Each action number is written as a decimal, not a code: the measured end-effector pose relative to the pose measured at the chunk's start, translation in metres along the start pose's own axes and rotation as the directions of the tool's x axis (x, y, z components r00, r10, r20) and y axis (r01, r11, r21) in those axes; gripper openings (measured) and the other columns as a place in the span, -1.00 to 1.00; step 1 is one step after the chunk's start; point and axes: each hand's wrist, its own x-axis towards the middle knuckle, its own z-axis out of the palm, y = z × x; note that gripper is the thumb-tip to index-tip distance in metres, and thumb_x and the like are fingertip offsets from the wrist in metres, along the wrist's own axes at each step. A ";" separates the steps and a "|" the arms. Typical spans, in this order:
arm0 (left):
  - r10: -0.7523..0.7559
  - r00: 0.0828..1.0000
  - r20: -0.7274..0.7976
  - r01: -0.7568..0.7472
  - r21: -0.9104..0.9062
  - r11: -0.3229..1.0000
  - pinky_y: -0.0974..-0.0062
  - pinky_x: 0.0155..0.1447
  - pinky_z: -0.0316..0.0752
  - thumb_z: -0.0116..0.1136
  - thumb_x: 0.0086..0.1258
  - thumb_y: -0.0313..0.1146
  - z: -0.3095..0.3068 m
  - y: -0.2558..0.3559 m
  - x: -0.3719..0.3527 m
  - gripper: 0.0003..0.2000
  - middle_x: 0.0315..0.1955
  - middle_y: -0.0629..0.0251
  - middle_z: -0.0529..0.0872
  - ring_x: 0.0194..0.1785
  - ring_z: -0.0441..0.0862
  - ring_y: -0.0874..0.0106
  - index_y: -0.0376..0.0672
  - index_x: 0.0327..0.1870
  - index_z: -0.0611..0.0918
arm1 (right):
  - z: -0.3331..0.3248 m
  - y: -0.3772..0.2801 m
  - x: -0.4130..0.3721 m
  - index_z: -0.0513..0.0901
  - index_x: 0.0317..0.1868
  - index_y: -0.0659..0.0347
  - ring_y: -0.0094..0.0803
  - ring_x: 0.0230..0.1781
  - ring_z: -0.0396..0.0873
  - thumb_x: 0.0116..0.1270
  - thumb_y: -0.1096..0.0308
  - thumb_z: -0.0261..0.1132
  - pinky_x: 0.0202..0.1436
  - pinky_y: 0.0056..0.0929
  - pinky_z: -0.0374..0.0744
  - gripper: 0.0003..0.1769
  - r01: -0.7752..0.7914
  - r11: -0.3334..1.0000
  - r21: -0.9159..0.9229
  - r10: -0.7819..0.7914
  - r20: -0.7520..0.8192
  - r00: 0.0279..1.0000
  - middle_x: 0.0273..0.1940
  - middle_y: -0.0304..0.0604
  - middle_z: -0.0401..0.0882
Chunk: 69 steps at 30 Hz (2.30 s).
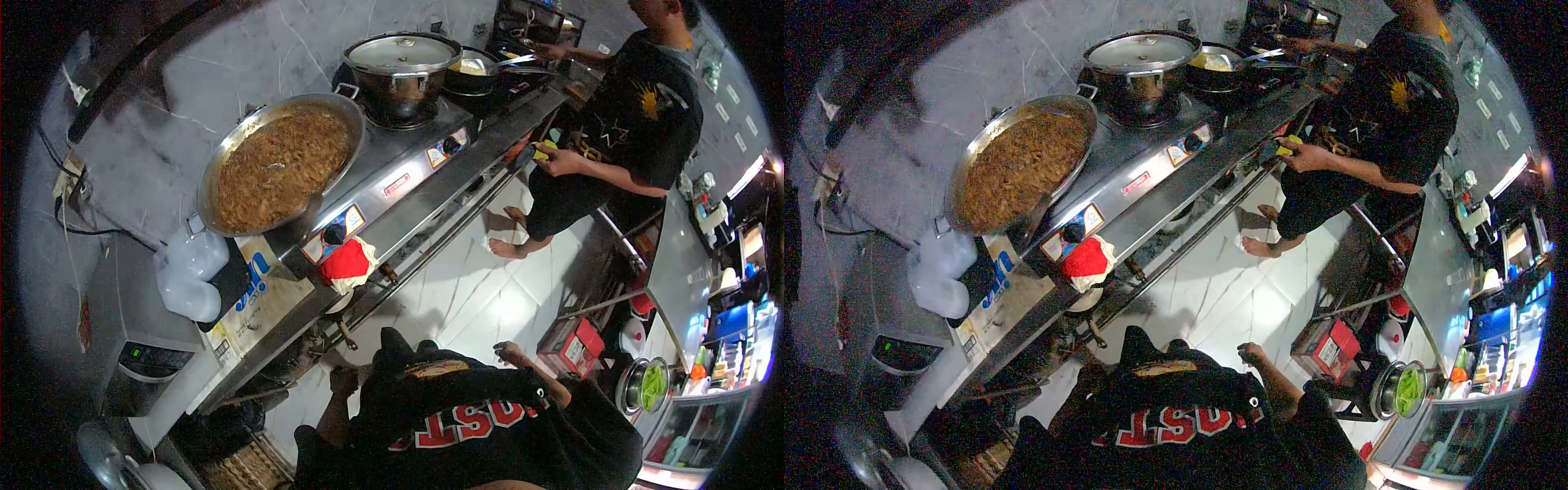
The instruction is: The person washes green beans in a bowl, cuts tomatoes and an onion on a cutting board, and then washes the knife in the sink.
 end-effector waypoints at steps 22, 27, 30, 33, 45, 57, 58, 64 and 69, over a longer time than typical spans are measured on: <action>-0.065 0.997 -0.041 0.062 -0.088 0.994 0.23 -0.38 0.48 -0.07 0.26 -0.13 -0.045 -0.066 -0.007 -0.71 -0.41 0.20 0.64 -0.37 0.61 0.23 -0.14 -0.27 0.60 | 0.089 0.022 0.005 0.61 -0.13 0.20 -0.28 -0.37 0.61 0.13 0.39 0.17 -0.29 -0.31 0.57 -0.72 0.244 0.969 0.029 -0.245 0.085 0.966 -0.39 -0.13 0.64; -0.066 0.997 -0.032 0.062 -0.102 0.993 0.24 -0.39 0.47 -0.07 0.26 -0.16 -0.045 -0.077 -0.004 -0.72 -0.42 0.19 0.63 -0.37 0.60 0.24 -0.14 -0.27 0.60 | 0.089 -0.048 -0.010 0.54 -0.05 0.12 -0.11 -0.27 0.59 0.14 0.21 0.18 -0.17 -0.16 0.55 -0.64 0.055 0.766 -0.640 -0.163 -0.112 0.980 -0.28 0.01 0.62; -0.062 0.998 -0.012 0.061 -0.101 0.993 0.24 -0.39 0.47 -0.08 0.26 -0.17 -0.047 -0.082 -0.002 -0.73 -0.43 0.19 0.62 -0.37 0.60 0.24 -0.15 -0.27 0.59 | 0.080 -0.175 -0.018 0.36 0.16 0.07 0.03 -0.11 0.50 0.22 0.20 0.12 -0.08 -0.06 0.49 -0.52 0.140 0.730 -0.669 -0.416 -0.272 0.868 -0.16 0.07 0.54; -0.055 0.999 0.003 0.055 -0.095 0.994 0.24 -0.40 0.47 -0.08 0.26 -0.19 -0.047 -0.085 -0.002 -0.74 -0.43 0.19 0.62 -0.37 0.60 0.25 -0.15 -0.27 0.59 | 0.064 -0.329 -0.042 0.51 0.03 0.11 -0.05 -0.35 0.57 0.23 0.29 0.14 -0.28 -0.20 0.51 -0.66 0.302 0.824 -0.479 -0.509 -0.393 0.766 -0.37 0.08 0.57; 0.059 0.979 0.194 -0.067 0.036 0.997 0.25 -0.41 0.47 -0.09 0.25 -0.25 -0.084 -0.022 0.049 -0.77 -0.45 0.18 0.60 -0.38 0.59 0.27 -0.16 -0.27 0.58 | 0.089 -0.286 0.019 0.47 0.12 -0.03 -0.18 -0.21 0.60 0.27 0.21 0.09 -0.15 -0.13 0.57 -0.62 0.523 0.722 -0.453 -0.578 0.022 0.816 -0.13 -0.08 0.60; 0.101 0.900 0.424 -0.230 0.265 0.936 0.25 -0.43 0.46 -0.10 0.25 -0.31 -0.088 0.009 0.075 -0.80 -0.47 0.17 0.57 -0.38 0.57 0.29 -0.16 -0.27 0.57 | 0.198 0.093 -0.100 0.63 -0.38 0.20 -0.22 -0.35 0.59 0.03 0.28 0.21 -0.34 -0.24 0.57 -0.80 -0.401 0.904 0.144 0.423 -0.174 0.889 -0.33 -0.02 0.60; 0.100 0.889 0.447 -0.249 0.288 0.925 0.25 -0.43 0.46 -0.10 0.25 -0.32 -0.089 0.010 0.077 -0.80 -0.48 0.17 0.57 -0.38 0.57 0.29 -0.16 -0.27 0.57 | 0.214 0.113 -0.105 0.63 -0.32 0.21 -0.22 -0.39 0.60 0.09 0.27 0.18 -0.41 -0.19 0.60 -0.78 -0.552 0.778 0.301 0.602 -0.105 0.791 -0.33 -0.01 0.60; 0.109 0.819 0.563 -0.382 0.394 0.836 0.26 -0.44 0.46 -0.11 0.25 -0.35 -0.080 0.054 0.093 -0.82 -0.49 0.17 0.56 -0.39 0.57 0.30 -0.17 -0.27 0.56 | 0.277 0.115 -0.165 0.58 -0.55 0.32 -0.28 -0.59 0.58 0.05 0.30 0.15 -0.56 -0.21 0.60 -0.76 -0.496 0.650 0.577 0.675 -0.138 0.725 -0.55 -0.04 0.58; 0.113 0.758 0.643 -0.493 0.450 0.744 0.26 -0.45 0.46 -0.11 0.25 -0.38 -0.052 0.088 0.100 -0.83 -0.50 0.17 0.55 -0.39 0.56 0.31 -0.17 -0.27 0.56 | 0.298 0.110 -0.182 0.61 -0.32 0.18 -0.29 -0.45 0.58 0.06 0.30 0.11 -0.45 -0.18 0.65 -0.78 -0.619 0.469 0.630 0.758 0.073 0.649 -0.44 -0.11 0.56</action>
